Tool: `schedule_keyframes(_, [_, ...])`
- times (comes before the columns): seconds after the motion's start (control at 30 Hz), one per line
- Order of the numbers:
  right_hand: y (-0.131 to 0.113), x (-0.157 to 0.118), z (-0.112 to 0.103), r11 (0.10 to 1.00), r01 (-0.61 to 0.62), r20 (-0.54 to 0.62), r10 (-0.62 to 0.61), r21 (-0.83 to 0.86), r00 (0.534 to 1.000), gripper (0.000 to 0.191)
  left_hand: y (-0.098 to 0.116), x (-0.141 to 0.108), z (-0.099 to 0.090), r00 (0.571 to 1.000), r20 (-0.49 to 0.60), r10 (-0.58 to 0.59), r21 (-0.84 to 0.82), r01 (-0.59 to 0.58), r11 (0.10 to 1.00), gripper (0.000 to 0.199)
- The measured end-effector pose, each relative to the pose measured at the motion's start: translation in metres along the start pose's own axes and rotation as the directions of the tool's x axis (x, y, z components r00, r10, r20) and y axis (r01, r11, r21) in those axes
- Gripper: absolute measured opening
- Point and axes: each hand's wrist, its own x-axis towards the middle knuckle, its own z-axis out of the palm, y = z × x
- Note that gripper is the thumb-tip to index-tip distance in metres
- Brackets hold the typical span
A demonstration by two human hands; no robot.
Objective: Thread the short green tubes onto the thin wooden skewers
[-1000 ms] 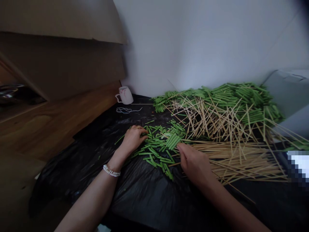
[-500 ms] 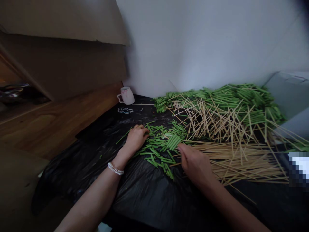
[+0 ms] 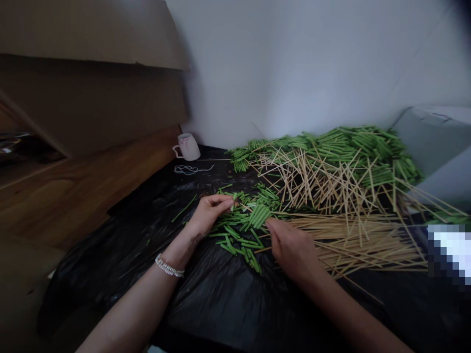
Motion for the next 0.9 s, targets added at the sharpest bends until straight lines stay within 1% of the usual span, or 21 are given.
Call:
schedule_keyframes(0.07, [-0.0007, 0.0003, -0.0011, 1.0, -0.002, 0.012, 0.002, -0.004, 1.0, 0.026, -0.0021, -0.0018, 0.0051, 0.991, 0.079, -0.105, -0.19, 0.118, 0.975, 0.029])
schedule_keyframes(0.1, [-0.0011, 0.0004, -0.0016, 1.0, -0.001, 0.02, 0.001, -0.005, 1.0, 0.026, -0.0027, -0.0025, 0.0066, 0.985, 0.11, -0.132, -0.243, 0.156, 0.957, 0.029])
schedule_keyframes(0.17, [-0.0018, 0.0004, -0.0023, 1.0, -0.002, 0.026, 0.002, -0.009, 1.0, 0.025, -0.003, -0.0034, 0.0077, 0.978, 0.146, -0.151, -0.294, 0.189, 0.937, 0.029])
schedule_keyframes(0.53, [-0.0032, -0.0003, -0.0028, 0.999, -0.003, 0.03, 0.004, -0.036, 1.0, 0.026, -0.0015, -0.0057, 0.0068, 0.965, 0.205, -0.164, -0.313, 0.224, 0.923, 0.025])
schedule_keyframes(0.73, [-0.0034, -0.0005, -0.0026, 1.0, 0.004, 0.017, -0.003, -0.026, 1.0, 0.028, 0.0014, -0.0066, 0.0072, 0.967, 0.174, -0.185, -0.349, 0.236, 0.907, 0.023])
schedule_keyframes(0.9, [-0.0046, -0.0006, -0.0027, 1.0, -0.002, 0.04, 0.003, -0.03, 0.999, 0.028, 0.0016, -0.0068, 0.0079, 0.971, 0.156, -0.181, -0.346, 0.226, 0.911, 0.024])
